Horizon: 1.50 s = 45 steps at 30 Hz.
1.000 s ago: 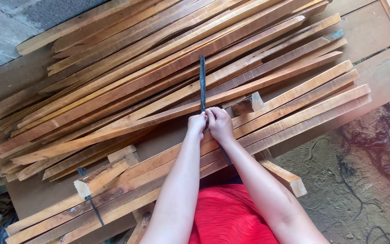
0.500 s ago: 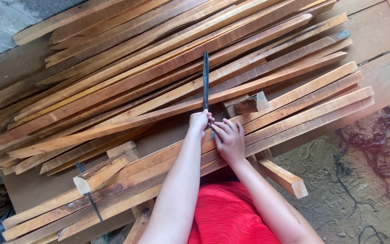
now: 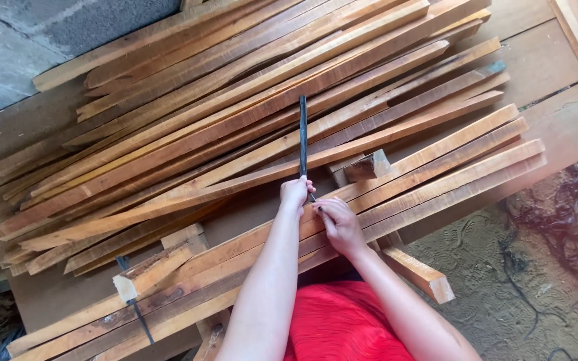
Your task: Bundling and tying thin wooden strips together using plastic straps.
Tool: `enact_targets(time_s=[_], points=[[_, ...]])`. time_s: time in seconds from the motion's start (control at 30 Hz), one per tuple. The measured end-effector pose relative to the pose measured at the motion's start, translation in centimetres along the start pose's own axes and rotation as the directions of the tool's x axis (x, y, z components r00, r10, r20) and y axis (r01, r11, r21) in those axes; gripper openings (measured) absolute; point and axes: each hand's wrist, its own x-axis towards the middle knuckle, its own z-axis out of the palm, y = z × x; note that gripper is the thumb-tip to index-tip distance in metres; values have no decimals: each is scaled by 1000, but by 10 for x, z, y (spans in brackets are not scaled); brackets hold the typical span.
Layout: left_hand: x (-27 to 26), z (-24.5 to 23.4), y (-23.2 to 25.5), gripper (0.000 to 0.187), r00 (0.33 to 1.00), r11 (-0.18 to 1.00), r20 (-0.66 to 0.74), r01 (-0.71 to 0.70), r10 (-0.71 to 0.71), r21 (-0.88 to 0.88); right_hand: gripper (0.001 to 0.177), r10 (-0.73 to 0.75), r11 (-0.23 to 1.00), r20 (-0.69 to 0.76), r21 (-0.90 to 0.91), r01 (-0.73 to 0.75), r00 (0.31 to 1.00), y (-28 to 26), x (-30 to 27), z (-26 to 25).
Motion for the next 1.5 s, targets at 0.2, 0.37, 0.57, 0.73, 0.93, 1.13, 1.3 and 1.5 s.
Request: enact_targets(time_s=[0.2,0.37,0.57,0.73,0.93,1.13,1.3,1.5], points=[[-48,-8,23,29,977,974,27,-207,211,-96,18,459,809,36,396,-434,888,-2,23,16],[-66,-38,2,27,766,765,-39,-643,641,-45,14,647,644,116,446,-621,754,3,39,24],[-125,-38,47,20,735,725,-2,-668,678,167,17,444,878,73,162,-450,893,12,33,33],[-105,-30,42,19,757,762,158,-646,634,40,13,311,945,51,93,-314,949,20,35,31],[-86,-60,42,39,608,503,574,-788,548,354,14,268,952,135,113,-283,954,26,35,30],[-87,-71,41,21,717,583,481,-693,504,423,18,513,732,331,314,-605,792,33,31,17],[-61,-77,18,20,807,711,485,-556,337,431,19,572,689,301,328,-646,763,28,36,14],[-87,-63,50,26,831,899,515,-372,210,233,20,557,743,311,228,-629,770,26,40,10]])
